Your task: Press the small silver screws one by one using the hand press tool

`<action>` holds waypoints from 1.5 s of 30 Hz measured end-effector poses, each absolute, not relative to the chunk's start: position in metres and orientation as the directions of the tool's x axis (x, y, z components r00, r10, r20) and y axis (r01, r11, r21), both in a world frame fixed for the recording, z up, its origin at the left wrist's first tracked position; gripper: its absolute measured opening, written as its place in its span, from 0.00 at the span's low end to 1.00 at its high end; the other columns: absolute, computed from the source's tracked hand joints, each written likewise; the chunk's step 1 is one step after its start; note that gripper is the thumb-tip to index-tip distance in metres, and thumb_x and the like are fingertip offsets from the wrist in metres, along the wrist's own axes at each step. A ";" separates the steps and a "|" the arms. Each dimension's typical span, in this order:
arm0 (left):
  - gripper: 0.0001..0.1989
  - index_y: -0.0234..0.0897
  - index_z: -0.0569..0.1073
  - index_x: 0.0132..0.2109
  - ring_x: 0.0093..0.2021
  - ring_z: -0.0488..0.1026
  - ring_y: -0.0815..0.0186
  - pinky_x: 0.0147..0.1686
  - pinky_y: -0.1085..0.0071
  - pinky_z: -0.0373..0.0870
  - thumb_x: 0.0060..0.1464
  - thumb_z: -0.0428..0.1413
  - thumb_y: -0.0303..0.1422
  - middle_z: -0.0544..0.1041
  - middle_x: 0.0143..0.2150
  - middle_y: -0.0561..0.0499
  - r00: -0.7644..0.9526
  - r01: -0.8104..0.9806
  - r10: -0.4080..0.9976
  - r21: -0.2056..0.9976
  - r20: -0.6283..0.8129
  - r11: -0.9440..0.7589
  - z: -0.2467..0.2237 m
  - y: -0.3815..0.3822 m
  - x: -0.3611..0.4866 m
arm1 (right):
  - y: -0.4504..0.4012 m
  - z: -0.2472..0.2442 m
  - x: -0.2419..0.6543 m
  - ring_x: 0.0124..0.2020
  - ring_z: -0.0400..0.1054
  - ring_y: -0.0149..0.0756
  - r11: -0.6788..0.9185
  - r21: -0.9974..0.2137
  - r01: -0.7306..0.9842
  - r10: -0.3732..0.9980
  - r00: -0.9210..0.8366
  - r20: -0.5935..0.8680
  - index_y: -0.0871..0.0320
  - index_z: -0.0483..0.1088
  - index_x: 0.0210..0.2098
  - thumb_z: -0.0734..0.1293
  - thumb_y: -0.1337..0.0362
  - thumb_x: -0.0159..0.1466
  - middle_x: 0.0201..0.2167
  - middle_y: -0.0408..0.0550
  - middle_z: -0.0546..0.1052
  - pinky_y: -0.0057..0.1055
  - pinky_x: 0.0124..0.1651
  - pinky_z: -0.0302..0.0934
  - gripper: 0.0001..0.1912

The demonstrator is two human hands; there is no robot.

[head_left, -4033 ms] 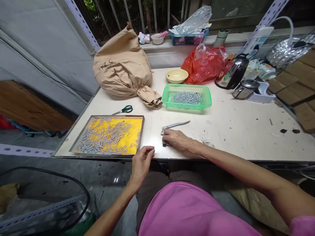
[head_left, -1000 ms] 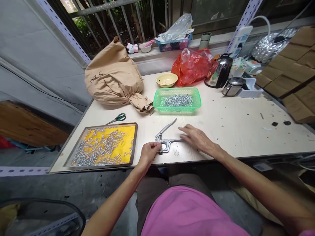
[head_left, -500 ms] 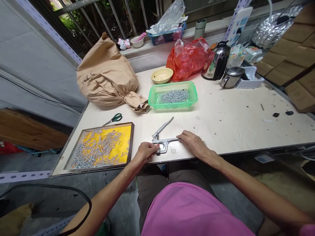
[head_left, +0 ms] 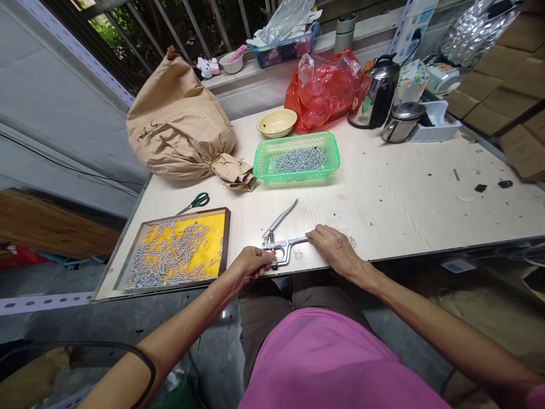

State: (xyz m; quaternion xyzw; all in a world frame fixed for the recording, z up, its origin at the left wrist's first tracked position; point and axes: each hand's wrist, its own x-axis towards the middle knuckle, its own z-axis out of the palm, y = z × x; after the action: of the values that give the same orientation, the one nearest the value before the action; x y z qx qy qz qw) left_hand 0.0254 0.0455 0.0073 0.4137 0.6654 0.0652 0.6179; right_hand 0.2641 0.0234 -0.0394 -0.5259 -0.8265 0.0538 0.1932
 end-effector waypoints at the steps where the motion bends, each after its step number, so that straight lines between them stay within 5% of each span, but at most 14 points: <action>1: 0.15 0.31 0.69 0.24 0.11 0.55 0.79 0.12 0.78 0.44 0.40 0.63 0.39 0.67 0.15 0.58 0.109 0.478 0.614 0.583 -0.782 0.657 0.007 0.048 0.025 | 0.024 -0.040 0.264 0.35 0.62 0.35 0.444 -0.291 0.848 0.888 -0.374 0.267 0.60 0.72 0.38 0.58 0.73 0.66 0.31 0.47 0.71 0.30 0.36 0.52 0.11; 13: 0.18 0.32 0.69 0.20 0.11 0.57 0.77 0.14 0.78 0.47 0.41 0.63 0.42 0.64 0.11 0.56 0.101 0.607 0.528 0.473 -0.843 0.639 0.007 0.055 0.025 | 0.023 -0.042 0.264 0.35 0.61 0.35 0.445 -0.258 0.857 0.883 -0.373 0.286 0.59 0.71 0.38 0.59 0.73 0.66 0.31 0.47 0.70 0.31 0.36 0.51 0.10; 20: 0.11 0.34 0.67 0.19 0.11 0.58 0.75 0.15 0.78 0.49 0.45 0.56 0.31 0.63 0.09 0.57 0.067 0.787 0.693 0.465 -0.718 0.406 0.015 0.052 0.022 | 0.020 -0.043 0.261 0.33 0.61 0.36 0.413 -0.239 0.879 0.889 -0.332 0.314 0.59 0.72 0.37 0.59 0.72 0.66 0.31 0.47 0.70 0.32 0.35 0.50 0.10; 26: 0.10 0.34 0.71 0.26 0.15 0.63 0.72 0.17 0.78 0.57 0.49 0.55 0.36 0.66 0.13 0.57 0.075 0.750 0.703 0.505 -0.708 0.428 0.007 0.042 0.017 | 0.021 -0.044 0.261 0.33 0.61 0.36 0.416 -0.254 0.873 0.889 -0.331 0.315 0.59 0.72 0.37 0.59 0.73 0.65 0.30 0.47 0.70 0.32 0.36 0.50 0.10; 29: 0.12 0.34 0.74 0.32 0.17 0.66 0.70 0.19 0.76 0.61 0.52 0.53 0.38 0.68 0.16 0.55 0.039 0.765 0.788 0.526 -0.614 0.372 0.005 0.027 0.016 | 0.021 -0.044 0.261 0.34 0.61 0.36 0.411 -0.263 0.873 0.892 -0.326 0.313 0.59 0.72 0.38 0.59 0.73 0.65 0.31 0.47 0.70 0.32 0.36 0.51 0.11; 32: 0.12 0.35 0.75 0.37 0.27 0.72 0.67 0.29 0.73 0.66 0.57 0.50 0.37 0.74 0.27 0.50 0.111 0.852 0.949 0.521 -0.294 0.062 0.003 0.014 0.012 | 0.021 -0.044 0.261 0.34 0.61 0.36 0.409 -0.267 0.873 0.894 -0.324 0.310 0.59 0.71 0.38 0.58 0.74 0.65 0.31 0.48 0.70 0.32 0.36 0.51 0.11; 35: 0.13 0.36 0.74 0.41 0.38 0.72 0.65 0.38 0.72 0.66 0.61 0.47 0.34 0.74 0.39 0.47 0.268 0.895 0.961 0.385 -0.059 -0.226 -0.001 0.008 0.008 | 0.020 -0.042 0.261 0.33 0.61 0.36 0.403 -0.266 0.876 0.897 -0.320 0.305 0.59 0.71 0.38 0.58 0.73 0.65 0.31 0.48 0.70 0.32 0.35 0.50 0.11; 41: 0.14 0.37 0.74 0.41 0.37 0.71 0.65 0.37 0.72 0.65 0.63 0.44 0.32 0.72 0.38 0.46 0.352 0.915 0.927 0.256 -0.127 -0.312 -0.006 0.008 0.005 | 0.018 -0.038 0.261 0.33 0.61 0.35 0.391 -0.289 0.874 0.907 -0.314 0.281 0.59 0.71 0.37 0.58 0.74 0.65 0.31 0.48 0.69 0.32 0.34 0.50 0.11; 45: 0.11 0.36 0.74 0.36 0.35 0.71 0.66 0.35 0.72 0.64 0.59 0.48 0.32 0.73 0.36 0.47 0.288 0.900 0.945 0.381 -0.154 -0.212 0.001 0.014 0.009 | 0.018 -0.038 0.261 0.33 0.61 0.35 0.390 -0.288 0.874 0.909 -0.317 0.271 0.60 0.71 0.37 0.57 0.74 0.65 0.30 0.48 0.69 0.31 0.34 0.50 0.12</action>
State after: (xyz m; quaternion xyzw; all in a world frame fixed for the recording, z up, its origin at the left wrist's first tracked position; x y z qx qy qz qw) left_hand 0.0088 0.0142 0.0007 0.7765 0.5941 0.0559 0.2024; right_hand 0.2607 0.0178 -0.0379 -0.5503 -0.8102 0.0438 0.1970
